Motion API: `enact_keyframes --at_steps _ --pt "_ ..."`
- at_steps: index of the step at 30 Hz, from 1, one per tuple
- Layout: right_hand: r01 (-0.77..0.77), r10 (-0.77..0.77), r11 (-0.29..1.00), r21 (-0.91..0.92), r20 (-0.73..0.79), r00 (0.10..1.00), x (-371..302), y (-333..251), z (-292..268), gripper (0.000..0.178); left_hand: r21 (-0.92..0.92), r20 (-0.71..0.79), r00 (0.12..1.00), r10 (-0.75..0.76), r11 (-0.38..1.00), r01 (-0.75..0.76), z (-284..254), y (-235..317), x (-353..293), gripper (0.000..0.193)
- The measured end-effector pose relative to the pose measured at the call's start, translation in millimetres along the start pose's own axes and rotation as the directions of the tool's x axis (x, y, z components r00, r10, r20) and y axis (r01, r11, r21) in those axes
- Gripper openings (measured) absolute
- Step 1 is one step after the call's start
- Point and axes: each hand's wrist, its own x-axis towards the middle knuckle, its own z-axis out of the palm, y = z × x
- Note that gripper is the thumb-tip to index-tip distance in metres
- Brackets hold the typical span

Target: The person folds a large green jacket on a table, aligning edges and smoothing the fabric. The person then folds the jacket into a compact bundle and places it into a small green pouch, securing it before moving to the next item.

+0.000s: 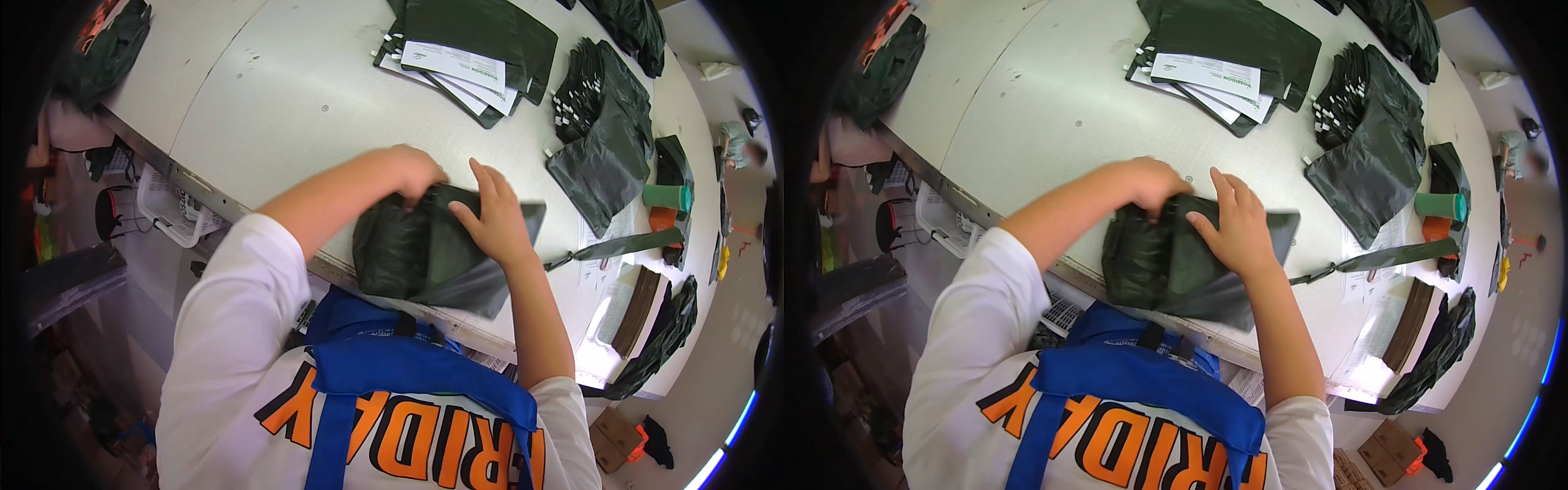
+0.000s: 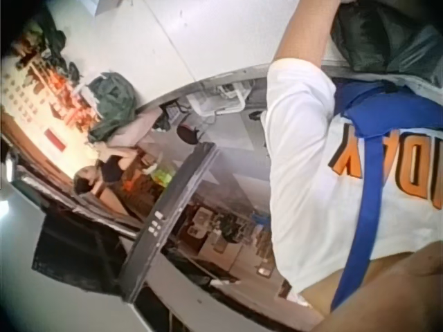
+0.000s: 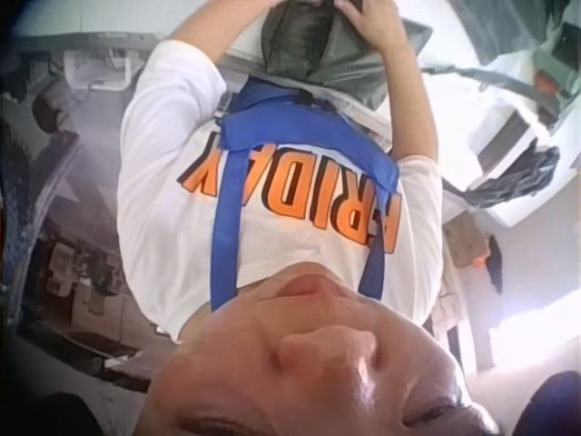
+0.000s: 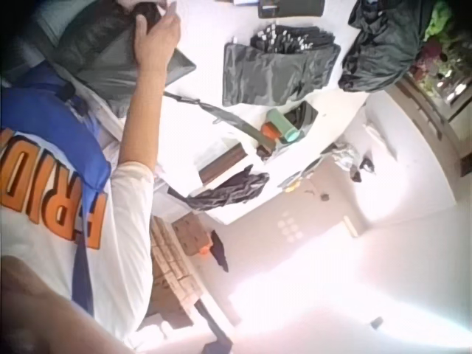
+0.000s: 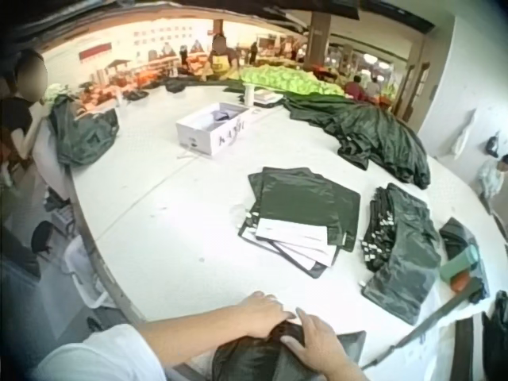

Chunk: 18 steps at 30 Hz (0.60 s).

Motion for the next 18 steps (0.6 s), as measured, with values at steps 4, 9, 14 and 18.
enact_keyframes --at_steps 4,9,14,18 --pt "-0.317 0.317 0.947 -0.058 0.351 0.881 -22.3 29.5 27.9 0.050 -0.238 -0.884 0.448 -0.137 0.955 -0.178 77.1 1.4 -12.6 0.048" --pt "-0.366 0.242 0.861 0.352 0.349 0.905 -1.3 23.5 30.9 0.051 -0.709 -0.639 0.571 -0.515 0.683 -0.177 176.3 17.4 -11.2 0.033" --pt "-0.504 0.415 0.789 0.352 0.301 0.859 -3.2 32.3 60.6 0.038 -0.829 -0.511 0.660 -0.551 0.518 -0.210 166.9 21.1 -6.3 0.029" --pt "-0.667 0.501 0.609 0.429 0.442 0.743 -9.5 31.5 41.6 0.037 -0.843 -0.529 0.710 -0.464 0.384 -0.377 168.2 38.7 -13.4 0.023"
